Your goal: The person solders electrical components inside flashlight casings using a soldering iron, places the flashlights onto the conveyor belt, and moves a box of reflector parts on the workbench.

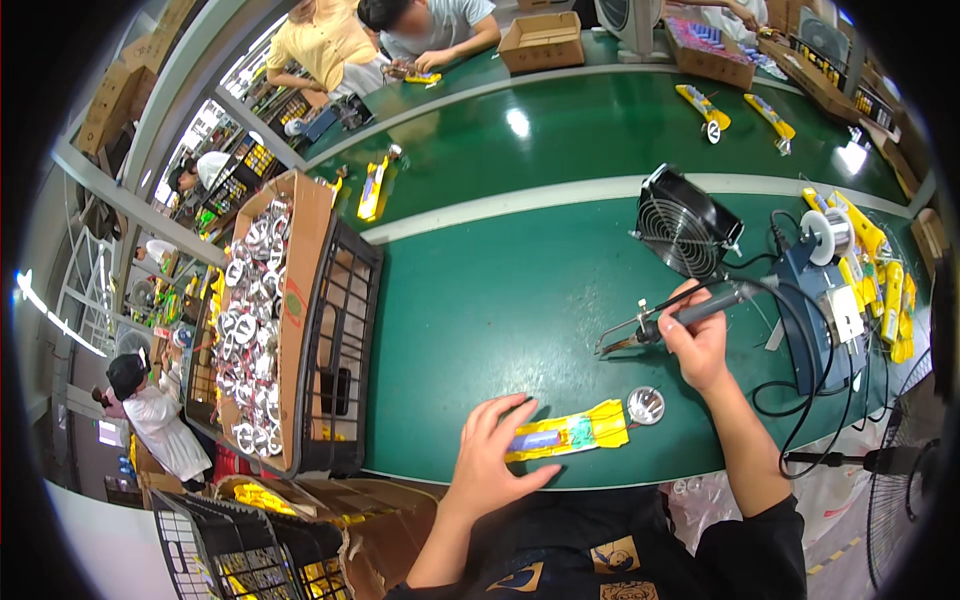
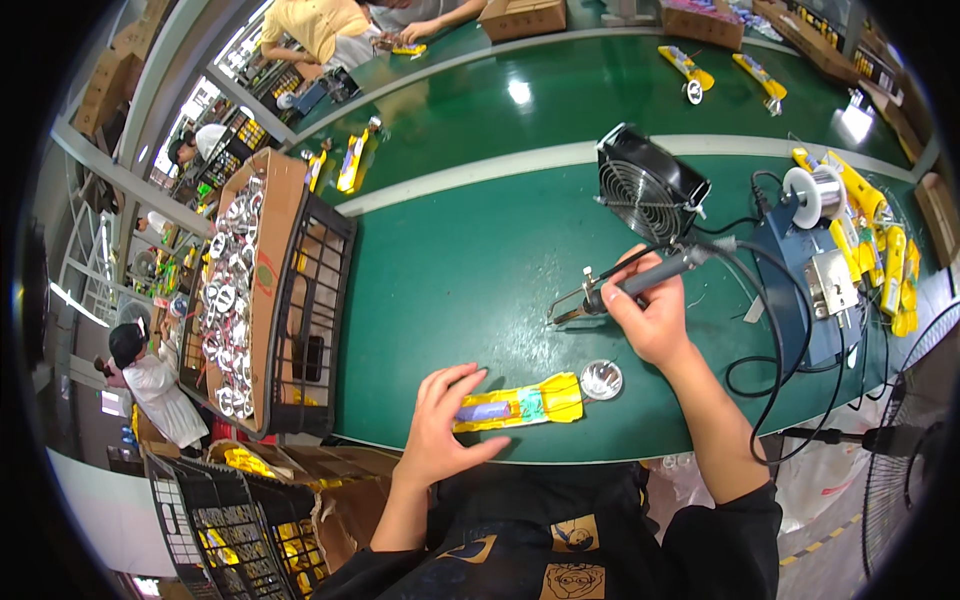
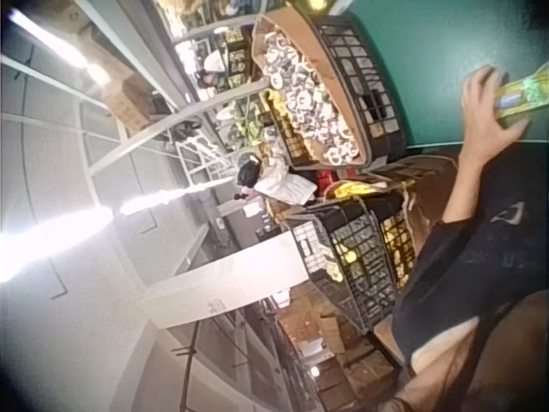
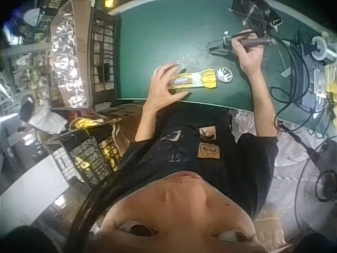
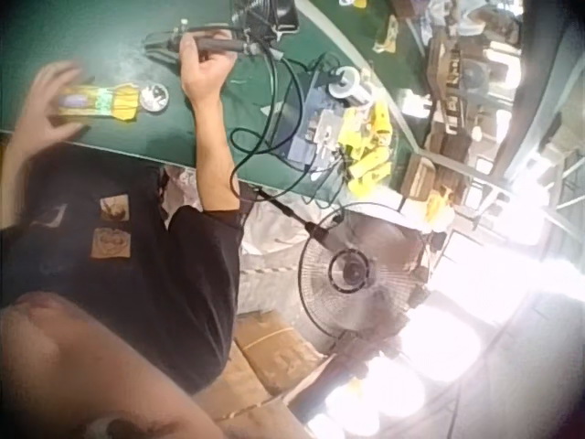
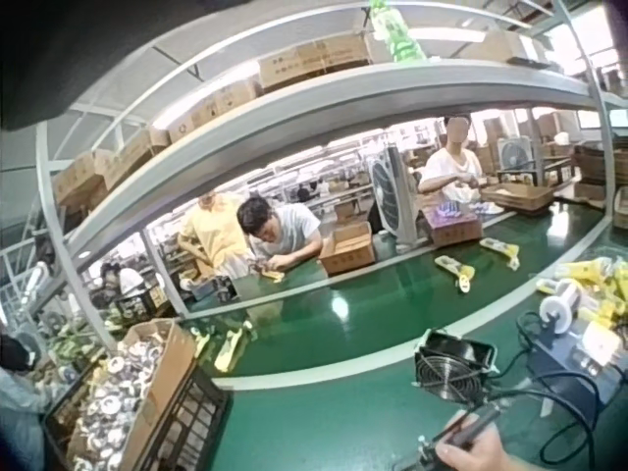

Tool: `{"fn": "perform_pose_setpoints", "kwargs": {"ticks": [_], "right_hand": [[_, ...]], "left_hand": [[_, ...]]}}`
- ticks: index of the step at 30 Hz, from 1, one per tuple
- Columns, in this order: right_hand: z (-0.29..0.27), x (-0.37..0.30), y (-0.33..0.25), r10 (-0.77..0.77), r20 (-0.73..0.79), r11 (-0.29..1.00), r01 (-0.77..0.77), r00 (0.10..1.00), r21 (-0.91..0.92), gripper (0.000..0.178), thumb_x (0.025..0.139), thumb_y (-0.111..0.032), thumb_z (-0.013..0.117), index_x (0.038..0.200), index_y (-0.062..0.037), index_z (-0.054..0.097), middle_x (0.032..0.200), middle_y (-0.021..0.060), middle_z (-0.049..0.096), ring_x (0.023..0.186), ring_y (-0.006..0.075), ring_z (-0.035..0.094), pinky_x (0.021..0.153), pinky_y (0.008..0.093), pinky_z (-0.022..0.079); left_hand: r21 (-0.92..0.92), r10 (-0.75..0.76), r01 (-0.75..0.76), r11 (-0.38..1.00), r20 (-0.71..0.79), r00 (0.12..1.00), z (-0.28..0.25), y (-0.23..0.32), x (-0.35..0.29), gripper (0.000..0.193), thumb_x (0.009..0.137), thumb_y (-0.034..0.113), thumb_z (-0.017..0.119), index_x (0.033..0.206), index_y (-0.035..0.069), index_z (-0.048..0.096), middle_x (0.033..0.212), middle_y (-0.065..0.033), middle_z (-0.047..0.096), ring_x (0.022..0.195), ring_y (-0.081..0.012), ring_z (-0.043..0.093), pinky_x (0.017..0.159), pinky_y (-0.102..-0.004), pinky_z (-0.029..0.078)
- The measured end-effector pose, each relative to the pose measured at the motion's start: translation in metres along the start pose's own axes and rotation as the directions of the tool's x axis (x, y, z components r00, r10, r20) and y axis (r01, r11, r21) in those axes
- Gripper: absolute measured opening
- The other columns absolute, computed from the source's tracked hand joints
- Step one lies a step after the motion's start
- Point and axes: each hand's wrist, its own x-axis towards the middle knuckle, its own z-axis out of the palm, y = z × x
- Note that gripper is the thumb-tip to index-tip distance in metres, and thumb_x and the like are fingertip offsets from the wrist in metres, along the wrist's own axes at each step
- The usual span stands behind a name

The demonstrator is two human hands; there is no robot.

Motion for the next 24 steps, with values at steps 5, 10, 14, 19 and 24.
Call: {"fn": "perform_pose_setpoints", "kwargs": {"ticks": [5,10,14,19,24], "right_hand": [[-0.002,0.002,0.008,-0.198,-0.054,0.970,0.188,0.979,-0.158,0.014,0.072,-0.001,0.057,0.064,0.0003,0.046,0.072,0.0067,0.050,0.056,0.0071,0.044,0.046,0.0211,0.033],[-0.015,0.010,0.007,-0.276,-0.005,0.866,0.246,0.961,-0.435,0.010,0.068,-0.005,0.062,0.069,-0.0005,0.052,0.054,0.0038,0.050,0.041,0.0080,0.044,0.038,0.0222,0.033],[-0.015,0.014,0.004,-0.311,-0.020,0.839,0.265,0.950,-0.476,0.011,0.067,-0.007,0.062,0.069,-0.0021,0.053,0.054,0.0043,0.052,0.042,0.0129,0.049,0.040,0.0244,0.037],[-0.025,0.006,0.001,-0.262,-0.003,0.769,0.207,0.965,-0.605,0.013,0.066,-0.010,0.063,0.071,-0.0060,0.052,0.055,0.0044,0.053,0.043,0.0199,0.052,0.043,0.0284,0.040],[-0.018,0.011,-0.003,-0.224,-0.009,0.810,0.182,0.974,-0.557,0.014,0.065,-0.009,0.063,0.069,-0.0053,0.050,0.055,0.0048,0.053,0.043,0.0198,0.052,0.043,0.0282,0.041]], "left_hand": [[0.159,0.076,-0.107,0.982,0.187,0.979,-0.017,-0.009,0.017,0.039,0.056,0.022,0.073,0.093,0.014,0.063,0.099,-0.0064,0.049,0.094,-0.0259,0.045,0.083,-0.0352,0.035],[0.233,0.091,-0.108,0.966,0.082,0.992,-0.048,-0.029,0.060,0.038,0.052,0.022,0.076,0.086,0.012,0.064,0.093,-0.0062,0.047,0.086,-0.0227,0.048,0.073,-0.0325,0.040],[0.154,0.083,-0.070,0.986,-0.078,0.993,-0.067,-0.059,0.129,0.039,0.052,0.018,0.077,0.084,0.004,0.061,0.093,-0.0094,0.047,0.086,-0.0219,0.051,0.071,-0.0300,0.045],[0.218,0.125,-0.045,0.975,-0.370,0.921,-0.031,-0.110,0.289,0.037,0.059,0.023,0.074,0.080,0.000,0.055,0.094,-0.0103,0.053,0.083,-0.0233,0.053,0.068,-0.0306,0.043],[0.302,-0.152,0.340,0.891,-0.506,0.849,-0.021,-0.156,0.376,0.042,0.064,0.040,0.067,0.076,0.001,0.058,0.091,-0.0114,0.052,0.081,-0.0265,0.055,0.069,-0.0352,0.045]]}}
